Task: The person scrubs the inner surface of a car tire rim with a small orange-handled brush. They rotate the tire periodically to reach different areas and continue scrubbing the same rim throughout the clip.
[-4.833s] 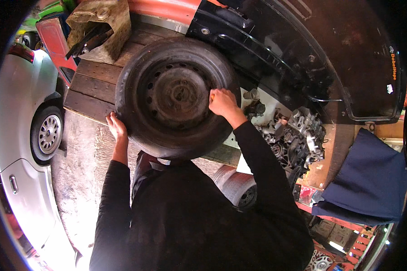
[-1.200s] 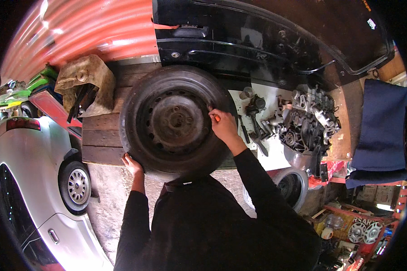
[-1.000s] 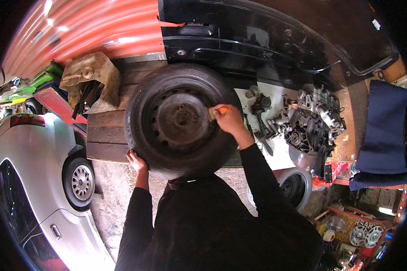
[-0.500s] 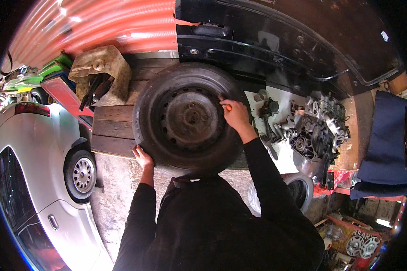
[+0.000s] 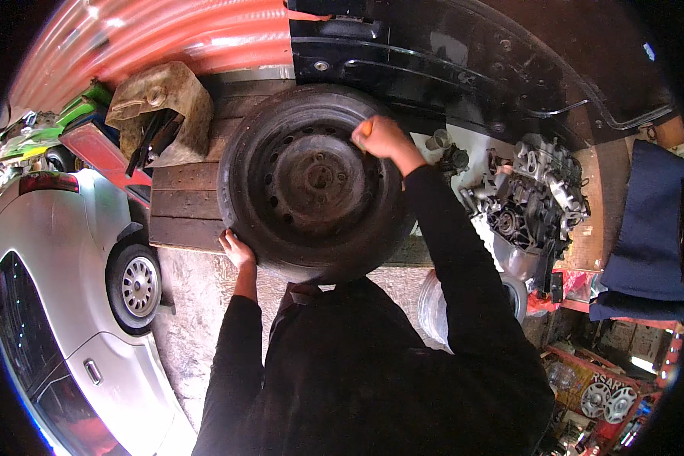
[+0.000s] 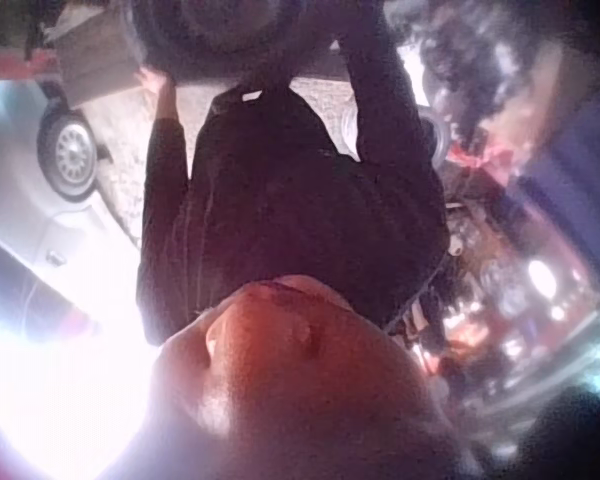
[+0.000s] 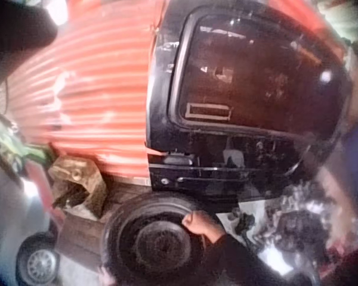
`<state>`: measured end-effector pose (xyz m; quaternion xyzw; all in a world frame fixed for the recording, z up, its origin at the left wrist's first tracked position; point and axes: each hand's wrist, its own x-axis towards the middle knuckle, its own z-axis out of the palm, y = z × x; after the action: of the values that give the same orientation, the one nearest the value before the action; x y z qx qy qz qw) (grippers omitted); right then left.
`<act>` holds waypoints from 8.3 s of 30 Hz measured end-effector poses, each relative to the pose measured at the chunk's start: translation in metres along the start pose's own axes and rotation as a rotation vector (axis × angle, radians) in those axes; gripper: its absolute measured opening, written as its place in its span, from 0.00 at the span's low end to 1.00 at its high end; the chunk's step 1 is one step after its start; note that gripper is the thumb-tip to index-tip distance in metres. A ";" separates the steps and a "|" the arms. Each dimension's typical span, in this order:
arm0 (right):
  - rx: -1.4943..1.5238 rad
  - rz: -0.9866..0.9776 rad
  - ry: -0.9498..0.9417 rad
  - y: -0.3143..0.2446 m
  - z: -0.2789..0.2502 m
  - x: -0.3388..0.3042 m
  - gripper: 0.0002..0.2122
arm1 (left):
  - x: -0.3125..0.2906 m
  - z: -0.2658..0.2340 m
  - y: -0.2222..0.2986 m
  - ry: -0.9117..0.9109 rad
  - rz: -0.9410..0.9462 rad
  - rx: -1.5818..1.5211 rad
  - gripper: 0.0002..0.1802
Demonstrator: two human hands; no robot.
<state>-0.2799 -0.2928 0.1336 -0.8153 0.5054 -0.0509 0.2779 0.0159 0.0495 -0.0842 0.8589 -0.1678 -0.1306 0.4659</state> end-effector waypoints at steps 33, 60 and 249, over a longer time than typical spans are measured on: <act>-0.224 -0.366 -0.312 -0.099 0.000 0.043 0.09 | -0.011 -0.008 0.008 0.044 0.018 -0.109 0.21; 0.042 -0.184 0.055 -0.101 0.077 -0.056 0.05 | 0.002 -0.005 -0.024 0.087 0.110 -0.097 0.21; 0.523 -0.180 0.625 -0.144 0.176 0.006 0.03 | -0.024 -0.006 0.043 0.097 -0.026 -0.273 0.24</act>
<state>-0.0977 -0.1791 0.0571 -0.7036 0.4623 -0.4465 0.3033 -0.0108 0.0418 -0.0430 0.7948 -0.1144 -0.1167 0.5844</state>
